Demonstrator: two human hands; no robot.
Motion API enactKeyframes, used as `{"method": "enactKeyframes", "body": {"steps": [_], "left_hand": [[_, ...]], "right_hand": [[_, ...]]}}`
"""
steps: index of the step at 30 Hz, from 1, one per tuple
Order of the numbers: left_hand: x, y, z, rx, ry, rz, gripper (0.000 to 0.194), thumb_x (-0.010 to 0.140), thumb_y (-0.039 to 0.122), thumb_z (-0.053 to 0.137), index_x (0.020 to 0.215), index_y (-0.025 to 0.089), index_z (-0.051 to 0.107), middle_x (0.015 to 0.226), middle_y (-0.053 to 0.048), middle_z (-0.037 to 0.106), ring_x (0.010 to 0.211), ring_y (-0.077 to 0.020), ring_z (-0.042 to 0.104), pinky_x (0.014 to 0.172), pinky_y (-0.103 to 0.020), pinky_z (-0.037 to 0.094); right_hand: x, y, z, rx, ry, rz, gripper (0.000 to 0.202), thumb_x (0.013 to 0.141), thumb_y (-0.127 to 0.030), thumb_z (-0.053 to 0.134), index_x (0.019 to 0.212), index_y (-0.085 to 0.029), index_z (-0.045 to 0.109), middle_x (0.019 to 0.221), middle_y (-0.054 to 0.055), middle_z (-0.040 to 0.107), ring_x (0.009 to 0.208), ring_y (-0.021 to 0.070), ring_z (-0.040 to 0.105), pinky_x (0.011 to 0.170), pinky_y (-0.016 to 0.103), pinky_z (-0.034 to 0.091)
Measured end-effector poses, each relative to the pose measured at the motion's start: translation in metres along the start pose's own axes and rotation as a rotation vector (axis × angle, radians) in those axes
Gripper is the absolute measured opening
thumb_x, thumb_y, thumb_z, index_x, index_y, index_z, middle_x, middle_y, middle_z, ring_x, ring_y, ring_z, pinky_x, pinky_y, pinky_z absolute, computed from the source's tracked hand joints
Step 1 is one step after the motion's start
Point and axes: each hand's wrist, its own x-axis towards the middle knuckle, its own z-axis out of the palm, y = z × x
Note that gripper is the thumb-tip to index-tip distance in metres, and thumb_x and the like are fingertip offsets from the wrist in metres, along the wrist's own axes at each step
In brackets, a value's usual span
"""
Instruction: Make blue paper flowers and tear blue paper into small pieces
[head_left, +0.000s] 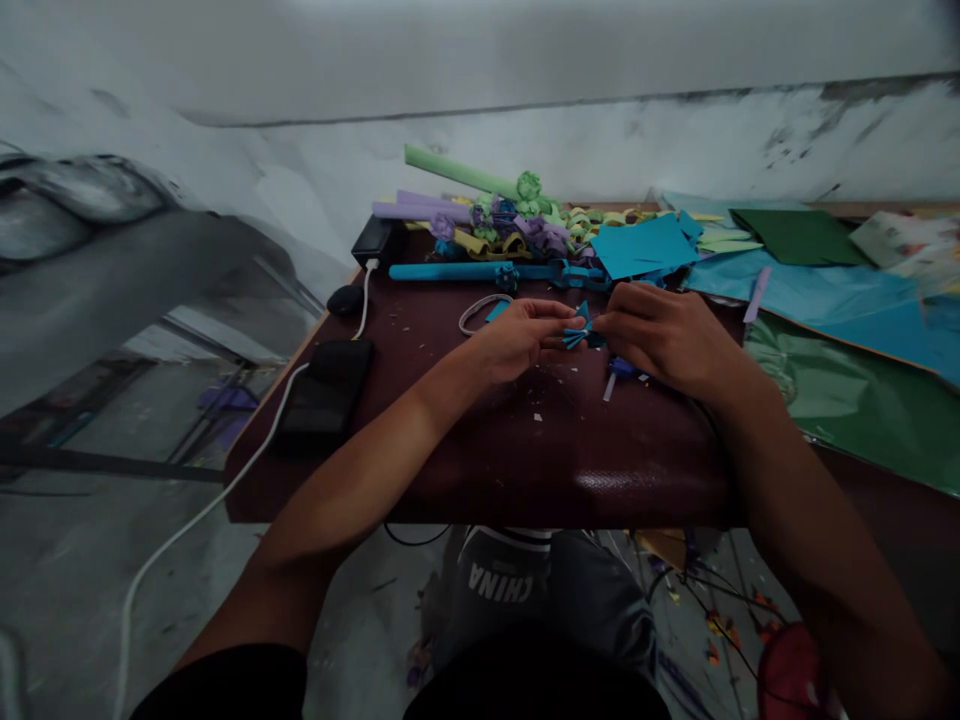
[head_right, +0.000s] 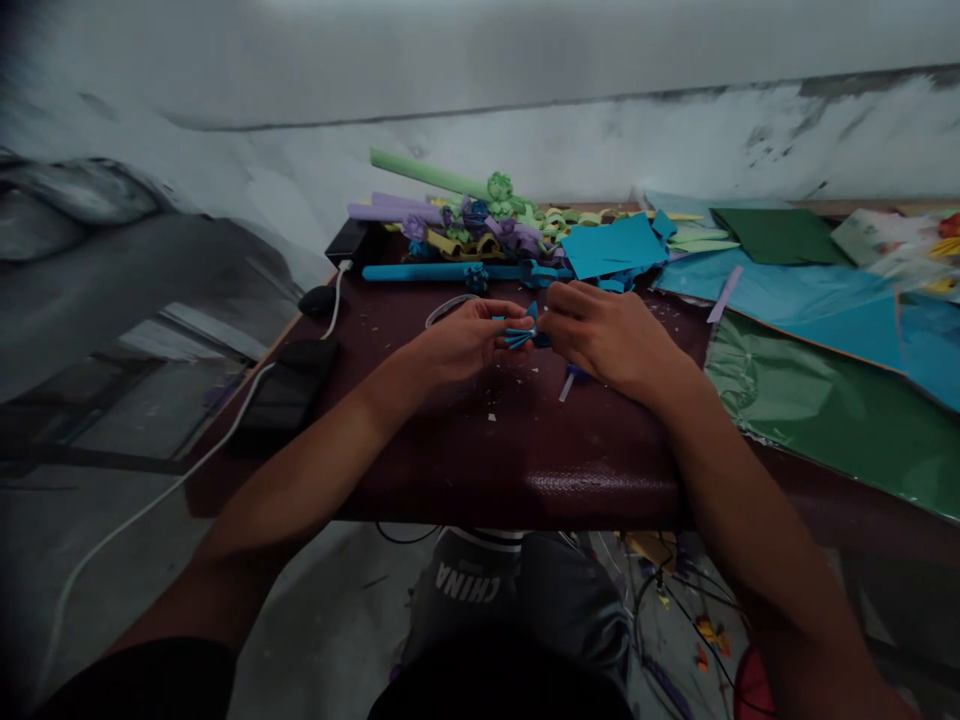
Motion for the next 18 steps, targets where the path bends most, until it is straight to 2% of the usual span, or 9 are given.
{"method": "enactKeyframes", "body": {"steps": [2, 4, 7, 9, 12, 15, 18], "left_hand": [[-0.001, 0.0, 0.001, 0.017, 0.009, 0.025, 0.052, 0.064, 0.032, 0.118, 0.089, 0.016, 0.076, 0.089, -0.003, 0.081, 0.073, -0.0143, 0.077, 0.071, -0.029, 0.065], [-0.002, -0.001, 0.003, 0.064, 0.017, 0.07, 0.051, 0.065, 0.034, 0.118, 0.089, 0.017, 0.077, 0.087, -0.002, 0.08, 0.073, -0.0141, 0.076, 0.07, -0.028, 0.064], [-0.004, -0.004, 0.004, 0.155, -0.002, 0.117, 0.048, 0.07, 0.04, 0.115, 0.093, 0.017, 0.08, 0.087, -0.002, 0.079, 0.072, -0.0135, 0.075, 0.067, -0.027, 0.062], [-0.004, -0.006, 0.004, 0.202, -0.035, 0.126, 0.047, 0.073, 0.045, 0.114, 0.095, 0.017, 0.083, 0.088, -0.003, 0.079, 0.071, -0.0127, 0.074, 0.065, -0.026, 0.061], [-0.004, -0.008, 0.004, 0.202, -0.075, 0.135, 0.047, 0.079, 0.053, 0.11, 0.098, 0.018, 0.085, 0.095, -0.005, 0.081, 0.076, -0.0143, 0.077, 0.069, -0.027, 0.066], [-0.007, -0.005, 0.007, 0.158, -0.084, 0.161, 0.05, 0.084, 0.059, 0.105, 0.103, 0.018, 0.085, 0.107, -0.01, 0.084, 0.088, -0.0192, 0.082, 0.081, -0.033, 0.072], [-0.011, 0.001, 0.009, 0.164, -0.095, 0.226, 0.054, 0.082, 0.058, 0.107, 0.11, 0.018, 0.085, 0.11, -0.009, 0.084, 0.092, -0.0193, 0.082, 0.087, -0.034, 0.071]], "right_hand": [[-0.001, 0.001, 0.002, 0.049, 0.03, 0.012, 0.025, 0.119, -0.026, 0.054, 0.114, -0.022, 0.079, 0.112, 0.012, 0.074, 0.095, 0.025, 0.07, 0.071, 0.037, 0.047], [-0.001, 0.003, 0.005, 0.14, 0.114, 0.043, 0.021, 0.116, -0.027, 0.06, 0.115, -0.023, 0.081, 0.113, 0.012, 0.074, 0.094, 0.0243, 0.071, 0.075, 0.038, 0.052], [0.001, 0.007, 0.013, 0.278, 0.242, 0.129, 0.023, 0.113, -0.029, 0.066, 0.127, -0.026, 0.083, 0.121, 0.012, 0.078, 0.097, 0.0245, 0.073, 0.081, 0.039, 0.057], [0.002, 0.009, 0.018, 0.353, 0.242, 0.168, 0.025, 0.111, -0.03, 0.068, 0.128, -0.026, 0.085, 0.122, 0.012, 0.081, 0.095, 0.0238, 0.074, 0.081, 0.039, 0.057], [0.004, 0.013, 0.025, 0.439, 0.19, 0.219, 0.018, 0.107, -0.03, 0.072, 0.112, -0.023, 0.088, 0.106, 0.009, 0.082, 0.082, 0.0192, 0.07, 0.074, 0.035, 0.053], [0.003, 0.017, 0.029, 0.472, 0.226, 0.284, 0.017, 0.104, -0.029, 0.074, 0.106, -0.023, 0.089, 0.092, 0.005, 0.08, 0.074, 0.0166, 0.066, 0.067, 0.032, 0.048], [0.002, 0.017, 0.029, 0.525, 0.284, 0.357, 0.017, 0.105, -0.033, 0.074, 0.107, -0.023, 0.089, 0.095, 0.006, 0.083, 0.078, 0.0184, 0.071, 0.067, 0.032, 0.049]]}}
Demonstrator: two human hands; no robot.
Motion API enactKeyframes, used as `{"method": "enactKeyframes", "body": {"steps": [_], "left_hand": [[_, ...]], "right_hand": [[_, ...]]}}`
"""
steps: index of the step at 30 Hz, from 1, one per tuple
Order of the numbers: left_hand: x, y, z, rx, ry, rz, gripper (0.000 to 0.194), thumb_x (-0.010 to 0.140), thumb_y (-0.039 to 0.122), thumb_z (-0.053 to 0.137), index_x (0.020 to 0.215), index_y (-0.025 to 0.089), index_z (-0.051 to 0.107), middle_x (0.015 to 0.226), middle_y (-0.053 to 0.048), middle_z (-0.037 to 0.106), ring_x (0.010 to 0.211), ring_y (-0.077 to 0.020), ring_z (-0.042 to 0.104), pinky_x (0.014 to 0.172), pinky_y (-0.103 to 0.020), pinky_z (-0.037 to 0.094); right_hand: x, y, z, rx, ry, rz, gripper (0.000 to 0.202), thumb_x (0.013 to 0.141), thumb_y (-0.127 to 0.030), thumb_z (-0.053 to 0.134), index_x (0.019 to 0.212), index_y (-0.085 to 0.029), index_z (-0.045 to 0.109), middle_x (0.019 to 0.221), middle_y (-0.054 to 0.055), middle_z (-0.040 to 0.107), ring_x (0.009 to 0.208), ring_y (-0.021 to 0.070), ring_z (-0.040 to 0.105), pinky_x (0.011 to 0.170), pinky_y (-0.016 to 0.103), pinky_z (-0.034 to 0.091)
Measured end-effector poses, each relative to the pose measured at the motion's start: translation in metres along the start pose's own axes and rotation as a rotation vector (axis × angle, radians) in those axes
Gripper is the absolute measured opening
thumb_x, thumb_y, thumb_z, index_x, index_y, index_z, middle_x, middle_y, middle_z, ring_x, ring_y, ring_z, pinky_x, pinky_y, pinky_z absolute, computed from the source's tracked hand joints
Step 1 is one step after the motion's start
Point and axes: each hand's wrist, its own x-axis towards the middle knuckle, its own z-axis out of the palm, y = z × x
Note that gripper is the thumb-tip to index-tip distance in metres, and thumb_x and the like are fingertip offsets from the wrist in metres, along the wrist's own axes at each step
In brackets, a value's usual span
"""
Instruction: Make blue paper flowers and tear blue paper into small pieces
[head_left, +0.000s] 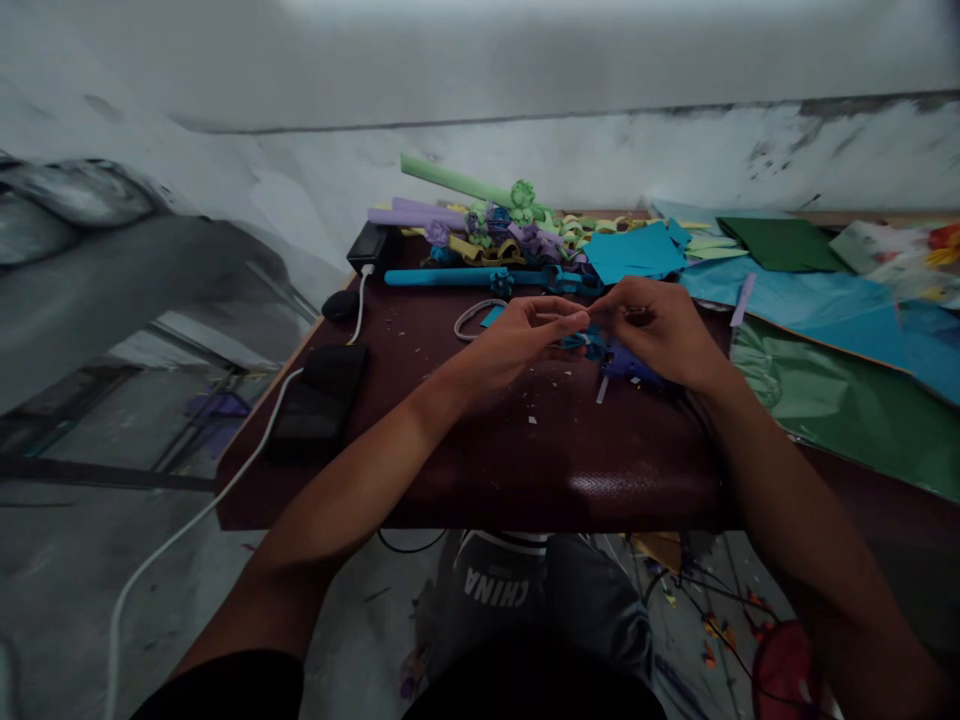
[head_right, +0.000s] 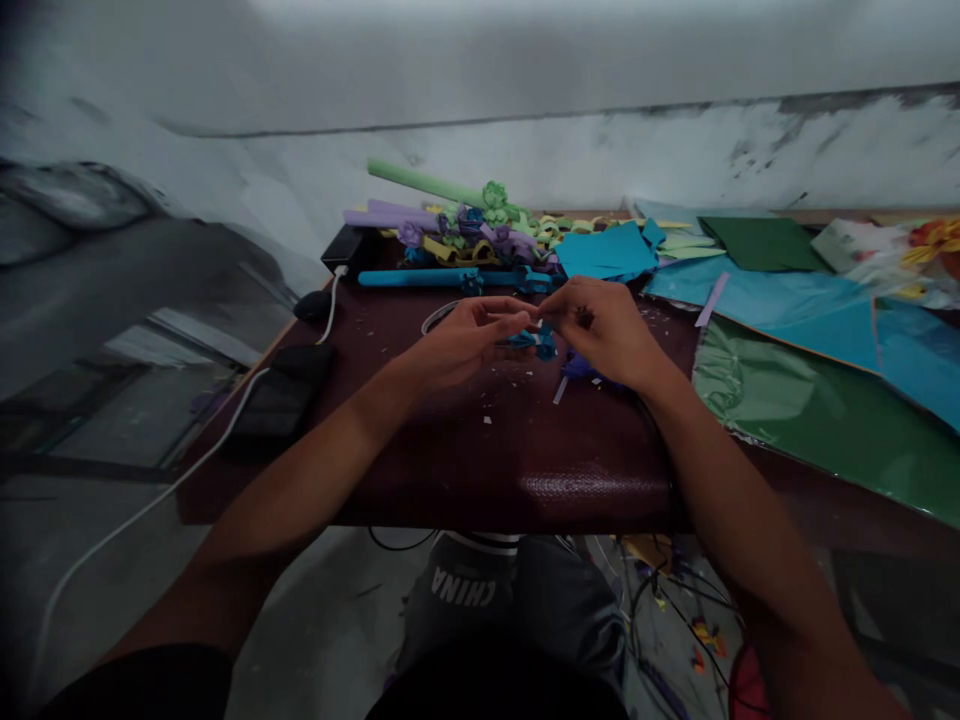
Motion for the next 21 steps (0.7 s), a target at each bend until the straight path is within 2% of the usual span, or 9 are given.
{"method": "enactKeyframes", "body": {"steps": [3, 6, 8, 11, 13, 17, 21], "left_hand": [[-0.004, 0.005, 0.0, 0.113, -0.019, 0.07, 0.06, 0.074, 0.045, 0.113, 0.121, 0.02, 0.084, 0.115, -0.008, 0.085, 0.097, -0.0188, 0.081, 0.086, -0.029, 0.066], [-0.006, 0.008, 0.001, 0.214, -0.043, 0.148, 0.071, 0.068, 0.035, 0.116, 0.128, 0.022, 0.081, 0.126, -0.01, 0.085, 0.104, -0.0199, 0.081, 0.085, -0.026, 0.06], [-0.006, 0.008, 0.002, 0.264, -0.06, 0.205, 0.071, 0.067, 0.034, 0.115, 0.128, 0.022, 0.08, 0.129, -0.011, 0.085, 0.109, -0.0211, 0.08, 0.083, -0.025, 0.057], [-0.003, 0.005, 0.004, 0.381, -0.028, 0.342, 0.049, 0.081, 0.037, 0.107, 0.12, 0.021, 0.082, 0.123, -0.01, 0.085, 0.11, -0.0209, 0.079, 0.084, -0.026, 0.055], [0.001, 0.0, 0.002, 0.47, -0.01, 0.459, 0.034, 0.092, 0.041, 0.099, 0.115, 0.02, 0.084, 0.114, -0.009, 0.085, 0.103, -0.0193, 0.077, 0.085, -0.028, 0.055], [0.01, -0.01, -0.006, 0.582, -0.045, 0.642, 0.026, 0.102, 0.044, 0.089, 0.11, 0.02, 0.085, 0.104, -0.007, 0.085, 0.094, -0.018, 0.076, 0.086, -0.03, 0.058], [0.015, -0.015, -0.011, 0.538, -0.054, 0.671, 0.031, 0.107, 0.052, 0.084, 0.112, 0.021, 0.084, 0.109, -0.008, 0.086, 0.1, -0.0189, 0.08, 0.092, -0.033, 0.062]], "right_hand": [[0.001, -0.003, -0.001, 0.043, 0.057, 0.077, 0.019, 0.107, -0.039, 0.077, 0.102, -0.024, 0.088, 0.088, 0.005, 0.082, 0.076, 0.0195, 0.072, 0.066, 0.034, 0.051], [0.002, -0.004, -0.001, 0.129, 0.068, 0.135, 0.027, 0.108, -0.05, 0.081, 0.1, -0.025, 0.086, 0.074, 0.002, 0.075, 0.061, 0.0169, 0.064, 0.056, 0.033, 0.048], [0.004, -0.002, 0.0, 0.206, 0.072, 0.165, 0.033, 0.107, -0.057, 0.083, 0.1, -0.025, 0.085, 0.069, 0.001, 0.071, 0.053, 0.0155, 0.059, 0.05, 0.033, 0.046], [0.005, 0.0, 0.002, 0.288, 0.106, 0.189, 0.044, 0.098, -0.068, 0.091, 0.096, -0.025, 0.083, 0.069, 0.001, 0.071, 0.051, 0.0152, 0.058, 0.046, 0.032, 0.046], [0.005, -0.002, 0.003, 0.32, 0.107, 0.207, 0.047, 0.093, -0.071, 0.094, 0.093, -0.025, 0.083, 0.071, 0.001, 0.073, 0.052, 0.0154, 0.06, 0.046, 0.032, 0.047], [0.004, -0.009, 0.0, 0.322, 0.063, 0.236, 0.04, 0.096, -0.065, 0.095, 0.098, -0.025, 0.087, 0.07, 0.0, 0.072, 0.055, 0.0155, 0.063, 0.05, 0.031, 0.048], [0.003, -0.012, -0.007, 0.162, 0.054, 0.097, 0.024, 0.101, -0.052, 0.09, 0.103, -0.028, 0.09, 0.092, 0.005, 0.083, 0.077, 0.0195, 0.074, 0.06, 0.032, 0.053]]}}
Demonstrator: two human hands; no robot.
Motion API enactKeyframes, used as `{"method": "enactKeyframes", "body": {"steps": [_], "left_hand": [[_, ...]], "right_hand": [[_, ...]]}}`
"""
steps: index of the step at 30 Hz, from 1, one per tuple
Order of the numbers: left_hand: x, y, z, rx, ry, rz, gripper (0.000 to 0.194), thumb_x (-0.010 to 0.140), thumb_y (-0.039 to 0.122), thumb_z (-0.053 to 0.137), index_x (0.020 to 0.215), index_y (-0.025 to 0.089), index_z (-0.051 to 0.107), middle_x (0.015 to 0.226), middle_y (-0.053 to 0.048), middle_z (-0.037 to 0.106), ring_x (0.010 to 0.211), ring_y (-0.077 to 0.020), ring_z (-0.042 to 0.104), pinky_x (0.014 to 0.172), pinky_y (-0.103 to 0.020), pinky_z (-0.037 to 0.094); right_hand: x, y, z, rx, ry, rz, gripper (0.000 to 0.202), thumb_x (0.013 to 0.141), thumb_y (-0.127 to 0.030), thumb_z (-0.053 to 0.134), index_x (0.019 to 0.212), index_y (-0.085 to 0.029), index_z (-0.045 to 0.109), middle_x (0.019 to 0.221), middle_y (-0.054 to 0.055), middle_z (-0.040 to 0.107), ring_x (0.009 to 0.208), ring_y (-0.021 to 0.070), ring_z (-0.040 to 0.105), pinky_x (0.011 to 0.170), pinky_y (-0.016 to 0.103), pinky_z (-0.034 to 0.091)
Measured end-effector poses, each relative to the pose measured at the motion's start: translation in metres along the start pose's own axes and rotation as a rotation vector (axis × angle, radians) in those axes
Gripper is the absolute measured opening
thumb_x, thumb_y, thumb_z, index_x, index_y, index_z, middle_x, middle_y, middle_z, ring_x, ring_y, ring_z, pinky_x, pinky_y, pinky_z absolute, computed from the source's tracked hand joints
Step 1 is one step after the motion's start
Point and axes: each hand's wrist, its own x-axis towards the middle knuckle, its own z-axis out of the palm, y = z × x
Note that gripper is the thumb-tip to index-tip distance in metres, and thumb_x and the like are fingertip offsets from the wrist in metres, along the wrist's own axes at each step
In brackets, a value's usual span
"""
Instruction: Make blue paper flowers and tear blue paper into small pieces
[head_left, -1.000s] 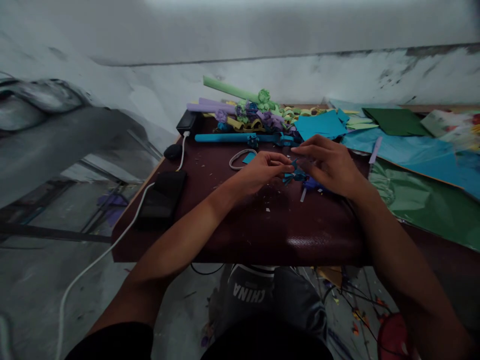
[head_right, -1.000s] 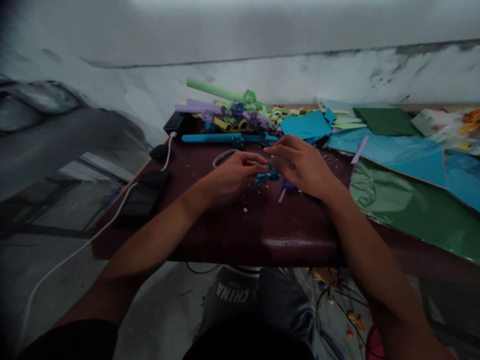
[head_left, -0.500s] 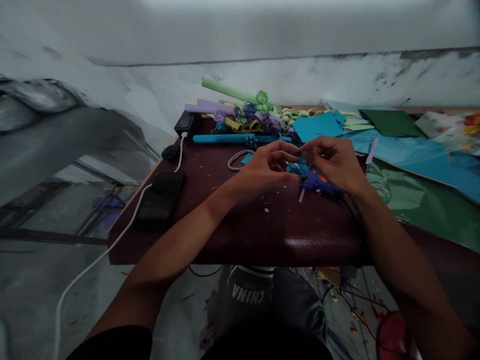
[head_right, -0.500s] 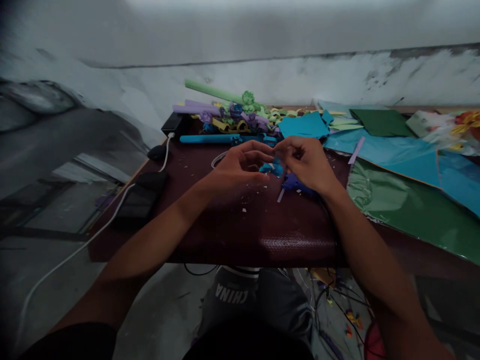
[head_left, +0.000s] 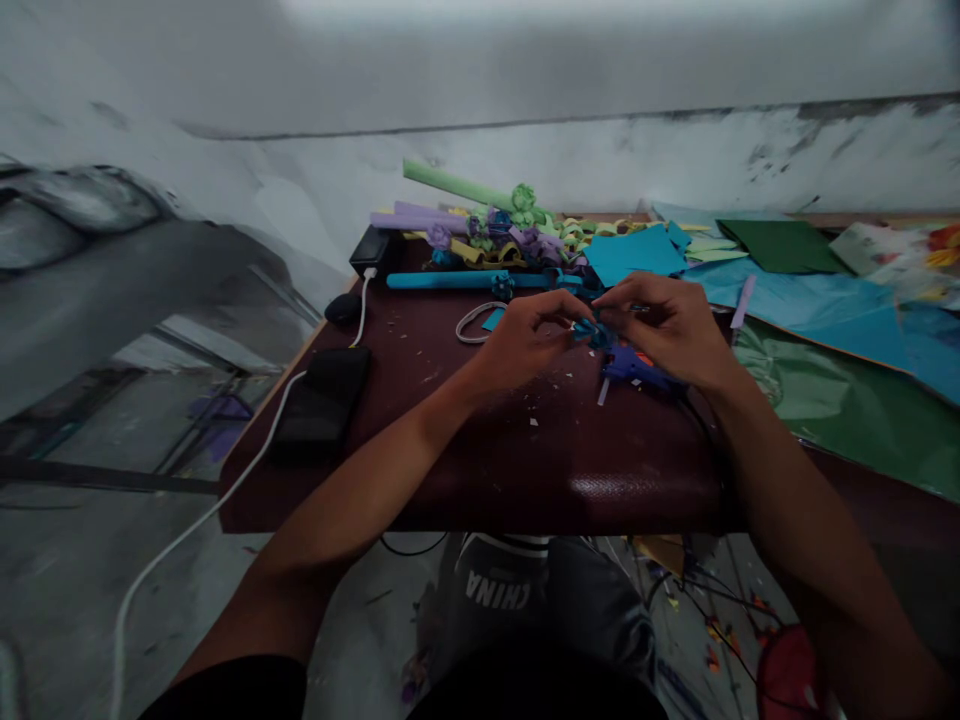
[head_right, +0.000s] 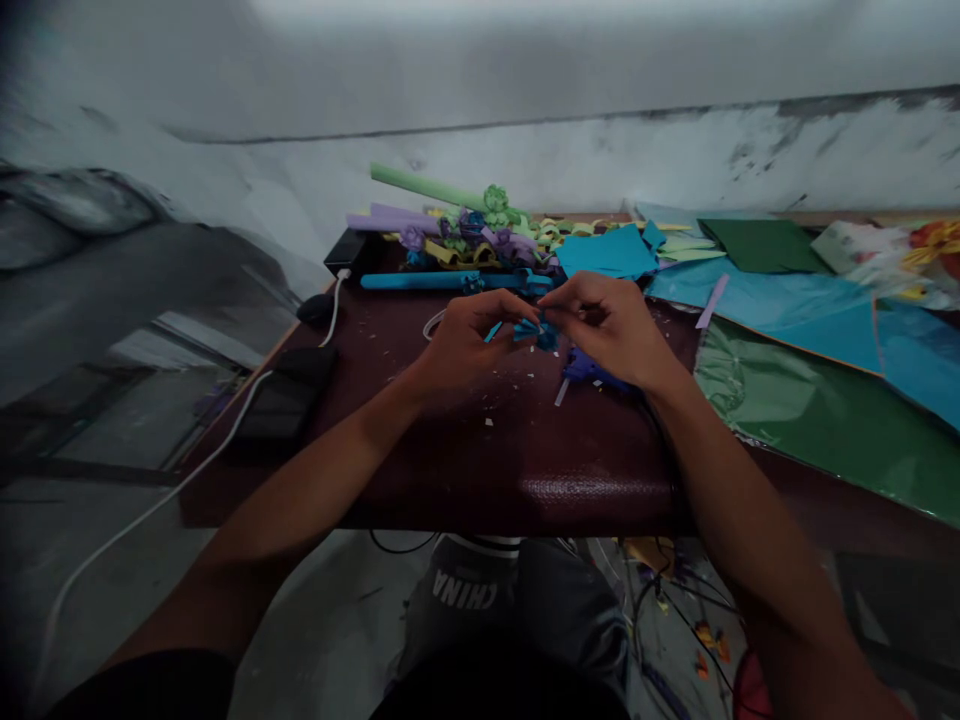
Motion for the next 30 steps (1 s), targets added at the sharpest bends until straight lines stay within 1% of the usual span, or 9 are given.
{"method": "enactKeyframes", "body": {"steps": [2, 5, 8, 13, 17, 19, 24, 27, 30], "left_hand": [[0.0, -0.002, 0.0, -0.044, 0.001, -0.015, 0.037, 0.105, 0.056, 0.087, 0.111, 0.02, 0.083, 0.108, -0.008, 0.085, 0.099, -0.019, 0.08, 0.091, -0.033, 0.064], [0.001, -0.001, -0.002, -0.088, -0.01, -0.043, 0.042, 0.101, 0.06, 0.091, 0.111, 0.019, 0.083, 0.106, -0.008, 0.085, 0.097, -0.0185, 0.081, 0.088, -0.032, 0.066], [0.002, 0.001, -0.004, -0.096, -0.021, -0.06, 0.044, 0.1, 0.06, 0.092, 0.111, 0.018, 0.083, 0.107, -0.008, 0.086, 0.095, -0.0181, 0.082, 0.086, -0.031, 0.066], [0.001, 0.002, -0.004, -0.107, -0.02, -0.079, 0.043, 0.097, 0.057, 0.096, 0.111, 0.018, 0.084, 0.104, -0.007, 0.086, 0.091, -0.0183, 0.083, 0.083, -0.03, 0.067], [0.0, 0.001, -0.003, -0.085, -0.008, -0.102, 0.047, 0.097, 0.062, 0.095, 0.11, 0.018, 0.084, 0.101, -0.008, 0.086, 0.093, -0.0198, 0.083, 0.084, -0.032, 0.067], [-0.001, 0.001, -0.002, -0.065, -0.013, -0.097, 0.045, 0.1, 0.06, 0.092, 0.11, 0.018, 0.084, 0.103, -0.008, 0.086, 0.093, -0.0194, 0.083, 0.084, -0.032, 0.067], [-0.004, 0.005, 0.001, -0.017, -0.026, -0.053, 0.025, 0.107, 0.044, 0.086, 0.112, 0.019, 0.086, 0.106, -0.008, 0.088, 0.096, -0.0184, 0.084, 0.088, -0.031, 0.066], [-0.005, 0.007, 0.002, 0.029, -0.038, -0.03, 0.014, 0.105, 0.032, 0.084, 0.11, 0.019, 0.086, 0.105, -0.007, 0.088, 0.094, -0.0173, 0.083, 0.085, -0.029, 0.064], [-0.005, 0.007, 0.001, 0.093, -0.06, -0.019, 0.01, 0.103, 0.026, 0.083, 0.108, 0.019, 0.087, 0.103, -0.007, 0.089, 0.092, -0.017, 0.082, 0.08, -0.027, 0.062]], "right_hand": [[0.0, 0.002, -0.004, -0.078, -0.023, -0.107, 0.016, 0.103, -0.045, 0.086, 0.106, -0.03, 0.091, 0.101, 0.005, 0.086, 0.086, 0.0217, 0.077, 0.066, 0.035, 0.056], [0.001, 0.004, -0.01, -0.147, -0.054, -0.228, 0.013, 0.105, -0.037, 0.081, 0.111, -0.033, 0.091, 0.107, 0.004, 0.089, 0.089, 0.0226, 0.079, 0.077, 0.04, 0.061], [0.0, 0.005, -0.013, -0.177, -0.062, -0.298, 0.017, 0.106, -0.03, 0.076, 0.114, -0.034, 0.091, 0.113, 0.003, 0.09, 0.097, 0.0244, 0.083, 0.087, 0.043, 0.065], [-0.001, 0.005, -0.015, -0.209, -0.083, -0.374, 0.019, 0.107, -0.026, 0.075, 0.117, -0.034, 0.089, 0.118, 0.004, 0.089, 0.104, 0.0261, 0.084, 0.092, 0.045, 0.065], [-0.001, 0.002, -0.014, -0.23, -0.089, -0.362, 0.013, 0.105, -0.026, 0.076, 0.112, -0.032, 0.086, 0.119, 0.005, 0.085, 0.106, 0.0275, 0.081, 0.096, 0.048, 0.065], [-0.001, 0.001, -0.013, -0.221, -0.102, -0.34, 0.01, 0.103, -0.025, 0.077, 0.109, -0.03, 0.083, 0.119, 0.007, 0.082, 0.105, 0.028, 0.079, 0.094, 0.048, 0.064], [-0.002, 0.001, -0.01, -0.234, -0.161, -0.281, 0.009, 0.099, -0.023, 0.075, 0.107, -0.026, 0.076, 0.118, 0.009, 0.076, 0.099, 0.0257, 0.072, 0.085, 0.042, 0.06], [-0.003, 0.003, -0.009, -0.254, -0.181, -0.257, 0.007, 0.1, -0.024, 0.075, 0.107, -0.025, 0.075, 0.117, 0.009, 0.074, 0.097, 0.0258, 0.069, 0.085, 0.042, 0.057], [-0.003, 0.003, -0.01, -0.246, -0.222, -0.218, 0.005, 0.103, -0.026, 0.074, 0.108, -0.024, 0.074, 0.115, 0.009, 0.074, 0.094, 0.025, 0.068, 0.083, 0.041, 0.054]]}}
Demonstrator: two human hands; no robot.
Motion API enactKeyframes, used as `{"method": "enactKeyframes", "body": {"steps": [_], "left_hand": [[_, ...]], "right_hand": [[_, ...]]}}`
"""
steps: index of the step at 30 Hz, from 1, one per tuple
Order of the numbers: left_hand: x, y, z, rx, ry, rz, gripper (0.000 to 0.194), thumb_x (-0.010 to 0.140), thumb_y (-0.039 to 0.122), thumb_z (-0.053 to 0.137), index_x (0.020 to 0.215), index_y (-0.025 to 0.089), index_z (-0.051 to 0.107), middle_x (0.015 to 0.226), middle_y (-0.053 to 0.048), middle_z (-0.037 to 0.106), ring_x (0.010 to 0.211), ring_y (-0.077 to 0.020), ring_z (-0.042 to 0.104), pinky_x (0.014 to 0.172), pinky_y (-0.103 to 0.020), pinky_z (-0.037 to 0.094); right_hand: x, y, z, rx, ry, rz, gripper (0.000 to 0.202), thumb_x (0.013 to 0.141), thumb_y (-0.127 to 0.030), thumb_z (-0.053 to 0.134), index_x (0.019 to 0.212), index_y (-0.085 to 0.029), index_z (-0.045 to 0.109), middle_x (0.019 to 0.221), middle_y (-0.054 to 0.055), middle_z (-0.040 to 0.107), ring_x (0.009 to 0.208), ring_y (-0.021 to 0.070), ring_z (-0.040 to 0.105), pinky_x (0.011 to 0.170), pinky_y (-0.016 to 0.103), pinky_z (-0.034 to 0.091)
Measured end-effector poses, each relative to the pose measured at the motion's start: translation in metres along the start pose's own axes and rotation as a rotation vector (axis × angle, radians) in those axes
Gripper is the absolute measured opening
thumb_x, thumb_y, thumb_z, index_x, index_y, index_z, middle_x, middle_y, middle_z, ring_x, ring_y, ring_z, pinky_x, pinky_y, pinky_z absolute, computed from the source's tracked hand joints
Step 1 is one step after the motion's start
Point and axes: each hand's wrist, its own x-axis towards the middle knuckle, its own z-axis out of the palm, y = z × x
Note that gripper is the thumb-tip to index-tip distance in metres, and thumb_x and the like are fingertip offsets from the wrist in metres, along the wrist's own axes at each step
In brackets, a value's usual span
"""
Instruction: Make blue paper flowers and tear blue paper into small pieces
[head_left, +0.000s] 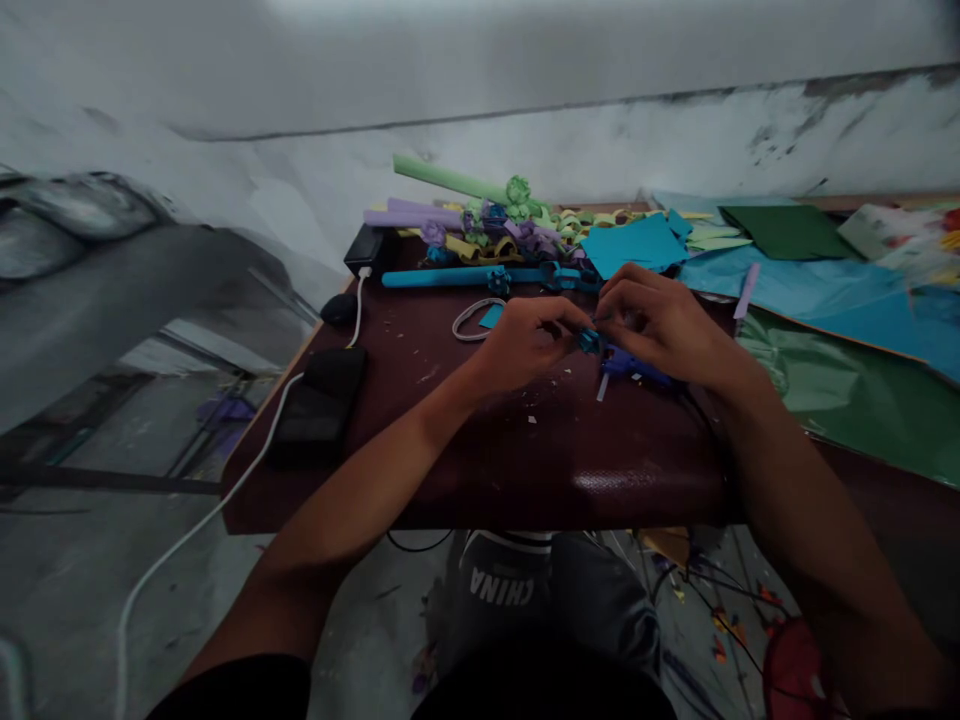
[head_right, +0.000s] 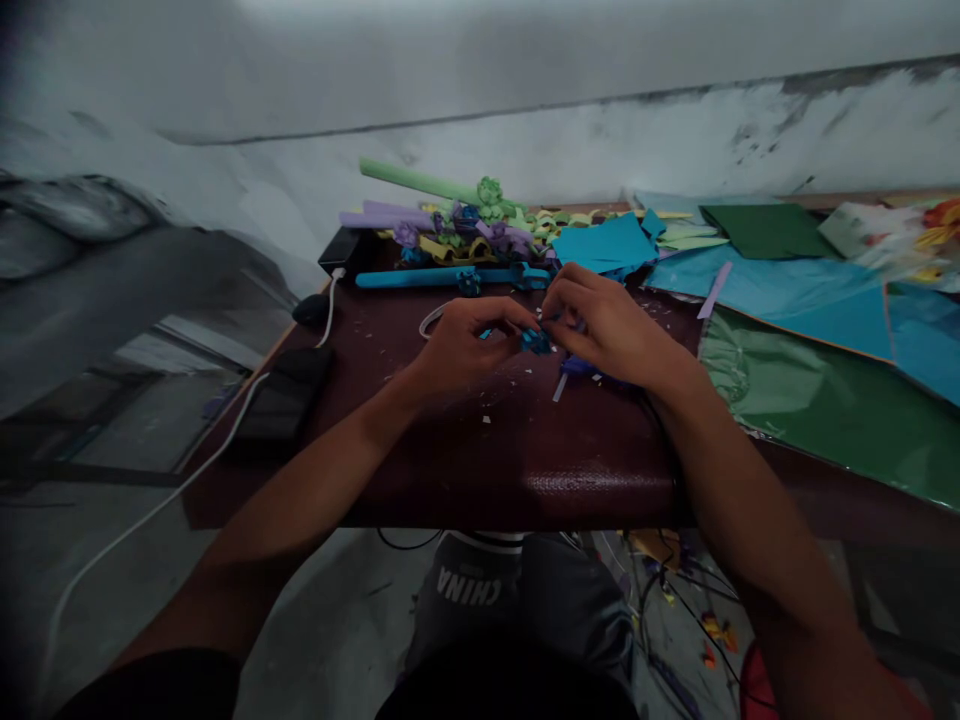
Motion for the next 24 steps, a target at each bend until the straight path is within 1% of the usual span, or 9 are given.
{"method": "enactKeyframes", "body": {"steps": [3, 5, 7, 10, 14, 17, 21, 24], "left_hand": [[-0.0002, 0.0002, 0.0001, -0.014, 0.016, -0.027, 0.013, 0.104, 0.03, 0.084, 0.108, 0.019, 0.087, 0.103, -0.007, 0.089, 0.093, -0.0172, 0.082, 0.082, -0.027, 0.063], [-0.0006, 0.0001, 0.0001, -0.053, 0.038, -0.052, 0.017, 0.104, 0.036, 0.086, 0.11, 0.019, 0.087, 0.104, -0.007, 0.089, 0.093, -0.0172, 0.083, 0.084, -0.028, 0.064], [-0.001, -0.0006, 0.0, -0.093, 0.051, -0.071, 0.022, 0.105, 0.041, 0.088, 0.111, 0.02, 0.087, 0.104, -0.007, 0.088, 0.093, -0.0176, 0.083, 0.085, -0.03, 0.065], [-0.0007, -0.0032, 0.0002, -0.159, 0.06, -0.086, 0.03, 0.102, 0.048, 0.092, 0.11, 0.02, 0.087, 0.102, -0.007, 0.087, 0.093, -0.0186, 0.083, 0.086, -0.032, 0.066], [0.0012, -0.0051, 0.0015, -0.212, 0.07, -0.101, 0.041, 0.095, 0.056, 0.098, 0.109, 0.019, 0.087, 0.102, -0.008, 0.087, 0.094, -0.0198, 0.084, 0.089, -0.034, 0.069], [0.0023, -0.0019, 0.0017, -0.21, 0.065, -0.105, 0.047, 0.094, 0.062, 0.097, 0.11, 0.019, 0.087, 0.105, -0.009, 0.088, 0.097, -0.0211, 0.085, 0.092, -0.035, 0.071], [0.0024, 0.0024, -0.0007, -0.154, 0.028, -0.093, 0.045, 0.099, 0.061, 0.093, 0.113, 0.019, 0.087, 0.107, -0.009, 0.088, 0.101, -0.0216, 0.085, 0.094, -0.033, 0.07], [0.0024, 0.0006, -0.0031, -0.13, 0.024, -0.08, 0.042, 0.1, 0.059, 0.092, 0.113, 0.019, 0.087, 0.11, -0.01, 0.088, 0.102, -0.0218, 0.085, 0.093, -0.032, 0.069]], "right_hand": [[0.0001, -0.0021, -0.0037, 0.022, -0.052, 0.016, 0.008, 0.103, -0.024, 0.073, 0.11, -0.024, 0.075, 0.116, 0.01, 0.076, 0.094, 0.0248, 0.069, 0.084, 0.04, 0.055], [0.0007, -0.0041, -0.0068, 0.044, -0.06, 0.006, 0.012, 0.1, -0.022, 0.074, 0.111, -0.025, 0.077, 0.119, 0.009, 0.077, 0.097, 0.0255, 0.071, 0.085, 0.04, 0.056], [0.0013, -0.0058, -0.0093, 0.061, -0.044, -0.013, 0.014, 0.098, -0.02, 0.075, 0.11, -0.026, 0.08, 0.12, 0.008, 0.078, 0.101, 0.0265, 0.074, 0.087, 0.041, 0.057], [0.0016, -0.0063, -0.0107, 0.069, -0.003, -0.043, 0.012, 0.099, -0.021, 0.076, 0.106, -0.028, 0.083, 0.118, 0.007, 0.08, 0.103, 0.0268, 0.077, 0.087, 0.042, 0.059], [0.0008, -0.0039, -0.009, 0.06, 0.041, -0.061, 0.009, 0.103, -0.028, 0.077, 0.102, -0.029, 0.085, 0.116, 0.007, 0.081, 0.1, 0.0261, 0.078, 0.086, 0.043, 0.062], [0.0005, -0.0021, -0.0075, 0.063, 0.08, -0.092, 0.01, 0.105, -0.033, 0.079, 0.1, -0.029, 0.086, 0.116, 0.008, 0.081, 0.099, 0.0258, 0.077, 0.085, 0.043, 0.063], [0.0007, -0.0024, -0.0063, 0.054, 0.109, -0.119, 0.013, 0.107, -0.034, 0.076, 0.102, -0.029, 0.087, 0.113, 0.008, 0.08, 0.098, 0.0249, 0.076, 0.082, 0.042, 0.063], [0.0006, -0.0036, -0.0057, 0.049, 0.126, -0.089, 0.011, 0.107, -0.035, 0.077, 0.112, -0.03, 0.086, 0.116, 0.007, 0.081, 0.093, 0.022, 0.074, 0.079, 0.04, 0.063]]}}
